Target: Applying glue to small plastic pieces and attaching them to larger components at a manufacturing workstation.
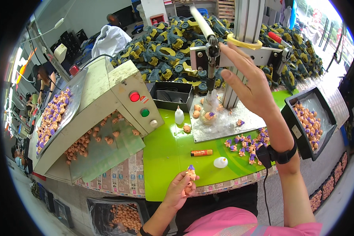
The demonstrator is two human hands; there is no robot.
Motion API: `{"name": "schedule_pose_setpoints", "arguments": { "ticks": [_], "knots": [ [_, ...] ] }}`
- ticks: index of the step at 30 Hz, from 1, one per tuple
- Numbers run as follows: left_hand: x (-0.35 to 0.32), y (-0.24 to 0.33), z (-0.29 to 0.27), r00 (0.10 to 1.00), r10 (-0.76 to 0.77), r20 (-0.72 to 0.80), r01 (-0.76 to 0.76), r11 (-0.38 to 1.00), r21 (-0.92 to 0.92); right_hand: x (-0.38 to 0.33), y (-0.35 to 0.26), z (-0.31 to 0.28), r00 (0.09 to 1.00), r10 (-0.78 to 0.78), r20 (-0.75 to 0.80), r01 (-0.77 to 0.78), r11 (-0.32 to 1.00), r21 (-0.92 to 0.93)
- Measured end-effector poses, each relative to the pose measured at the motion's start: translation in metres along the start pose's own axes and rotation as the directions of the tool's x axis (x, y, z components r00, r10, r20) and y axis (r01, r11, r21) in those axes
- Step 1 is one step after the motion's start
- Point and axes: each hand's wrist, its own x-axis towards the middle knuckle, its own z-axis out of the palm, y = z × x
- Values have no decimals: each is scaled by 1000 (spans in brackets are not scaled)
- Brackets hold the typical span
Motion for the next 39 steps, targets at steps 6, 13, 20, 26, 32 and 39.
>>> {"name": "schedule_pose_setpoints", "arguments": {
  "ticks": [6, 13, 20, 26, 32, 39],
  "knots": [
    [-5, 8, -1, 997, 35, -70, -36, 999, -10, -37, 6, 15, 998, 38, -48, -44, 992, -116],
    [4, 12, 10, 998, 25, -59, -25, 1000, 2, -114, 56, 89, 896, 178, 408, -130, 981, -142],
    [11, 22, 12, 998, 46, -40, -46, 999, -14, -137, 54, 83, 958, 153, 242, -180, 979, 96],
    [18, 47, -5, 987, 114, -111, -104, 990, 99, -186, 106, -70, 894, 188, -407, -408, 717, -565],
    [85, 62, 30, 988, 155, 18, -152, 926, 346, -298, 205, -235, 597, 654, -466, -751, 250, -611],
    [182, 48, 63, 917, 395, 46, -332, 696, 636, -240, 143, -169, 805, 439, -399, -582, 455, -674]
  ]
}}
